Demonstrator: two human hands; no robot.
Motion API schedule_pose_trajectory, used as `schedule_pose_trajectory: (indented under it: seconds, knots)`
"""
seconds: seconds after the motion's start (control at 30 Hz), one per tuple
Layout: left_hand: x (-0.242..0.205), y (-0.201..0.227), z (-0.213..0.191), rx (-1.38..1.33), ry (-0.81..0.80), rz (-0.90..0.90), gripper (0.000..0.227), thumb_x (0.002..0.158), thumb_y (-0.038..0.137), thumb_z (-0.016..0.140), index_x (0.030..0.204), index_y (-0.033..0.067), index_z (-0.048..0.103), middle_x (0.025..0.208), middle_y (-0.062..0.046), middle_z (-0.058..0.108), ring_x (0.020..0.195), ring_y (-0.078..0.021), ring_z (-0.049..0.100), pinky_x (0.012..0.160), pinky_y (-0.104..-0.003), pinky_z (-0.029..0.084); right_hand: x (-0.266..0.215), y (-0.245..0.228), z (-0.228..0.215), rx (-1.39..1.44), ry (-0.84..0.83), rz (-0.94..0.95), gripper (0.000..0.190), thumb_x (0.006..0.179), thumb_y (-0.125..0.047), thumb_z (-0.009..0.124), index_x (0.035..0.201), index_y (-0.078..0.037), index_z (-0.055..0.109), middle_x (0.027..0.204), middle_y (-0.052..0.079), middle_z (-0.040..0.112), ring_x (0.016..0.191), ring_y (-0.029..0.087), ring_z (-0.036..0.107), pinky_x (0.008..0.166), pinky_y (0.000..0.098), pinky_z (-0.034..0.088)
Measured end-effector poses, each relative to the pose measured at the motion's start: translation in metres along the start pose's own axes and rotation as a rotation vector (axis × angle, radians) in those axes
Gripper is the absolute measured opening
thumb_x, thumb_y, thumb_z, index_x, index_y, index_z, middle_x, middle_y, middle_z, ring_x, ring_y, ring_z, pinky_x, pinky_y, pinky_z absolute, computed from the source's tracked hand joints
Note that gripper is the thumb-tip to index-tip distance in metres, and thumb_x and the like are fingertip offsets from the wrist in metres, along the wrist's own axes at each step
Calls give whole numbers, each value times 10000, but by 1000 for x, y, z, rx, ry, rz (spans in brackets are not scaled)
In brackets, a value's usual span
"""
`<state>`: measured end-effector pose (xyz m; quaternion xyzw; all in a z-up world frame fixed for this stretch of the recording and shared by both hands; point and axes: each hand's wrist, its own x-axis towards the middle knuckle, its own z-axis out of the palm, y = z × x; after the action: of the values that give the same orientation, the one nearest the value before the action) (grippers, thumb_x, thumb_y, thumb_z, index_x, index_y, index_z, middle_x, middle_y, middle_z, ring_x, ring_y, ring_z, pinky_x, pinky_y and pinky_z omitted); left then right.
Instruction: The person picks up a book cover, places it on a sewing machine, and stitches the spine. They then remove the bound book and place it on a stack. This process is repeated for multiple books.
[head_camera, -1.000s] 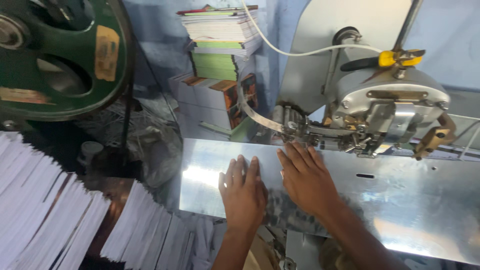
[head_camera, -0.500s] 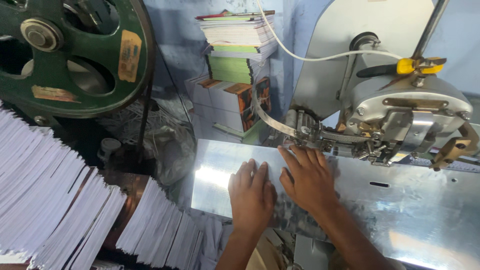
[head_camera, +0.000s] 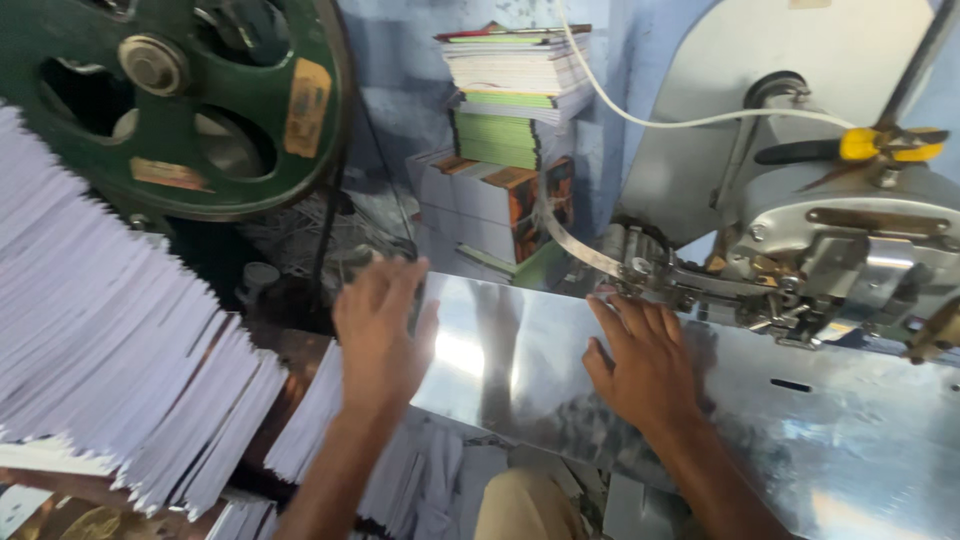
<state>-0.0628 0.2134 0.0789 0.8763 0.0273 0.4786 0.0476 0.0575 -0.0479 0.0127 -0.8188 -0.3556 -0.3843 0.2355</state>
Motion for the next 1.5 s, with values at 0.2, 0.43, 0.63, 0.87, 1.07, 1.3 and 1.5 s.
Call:
schedule_pose_trajectory:
  seconds: [0.2,0.43,0.63,0.87,1.07,1.3,1.5]
  knots:
    - [37,-23,-71,158,63,46,497,867,198,750,1346,110,652,1376,-140,601,1399,-361,480,1155,-614,321,0,0,1,-14,26,2,480,835,-243,666,1284,-72,668,1324,107,666,1240,286,595,1122,463,389]
    - [76,-78,-133,547,43,44,621,924,284,769,1491,121,575,1517,-220,495,1512,-415,351,1212,-682,177,-2,2,7,-15,41,16,494,836,-277,664,1296,-97,672,1320,93,675,1254,273,597,1137,445,390]
    - [106,-145,-173,822,141,86,602,898,297,784,1416,96,552,1482,-243,459,1508,-418,328,1217,-670,132,-6,5,10,-56,47,9,506,827,-295,669,1298,-112,674,1316,95,677,1276,271,595,1158,453,379]
    - [98,-194,-192,1009,188,128,537,873,198,688,1380,106,536,1437,-166,453,1506,-346,311,1290,-622,77,-8,7,12,-40,40,18,517,849,-310,662,1330,-119,667,1337,88,675,1262,259,598,1154,442,388]
    - [100,-221,-209,1164,162,-27,754,823,328,740,1470,26,497,1550,-292,384,1523,-433,263,1229,-647,4,-9,6,12,-60,25,33,522,844,-325,659,1327,-127,670,1337,79,671,1271,248,596,1163,447,381]
    - [119,-240,-226,1163,102,-270,1138,681,392,718,1681,-27,372,1621,-360,362,1375,-497,413,1126,-626,184,-6,2,5,-34,17,39,524,838,-325,656,1318,-115,674,1335,73,673,1269,244,591,1142,416,391]
    - [136,-219,-239,1063,-224,-564,1141,797,559,772,1637,-88,350,1190,-295,724,1367,-419,484,1167,-563,227,-4,-1,3,-80,27,23,512,834,-320,661,1307,-126,676,1329,66,687,1266,229,607,1141,406,404]
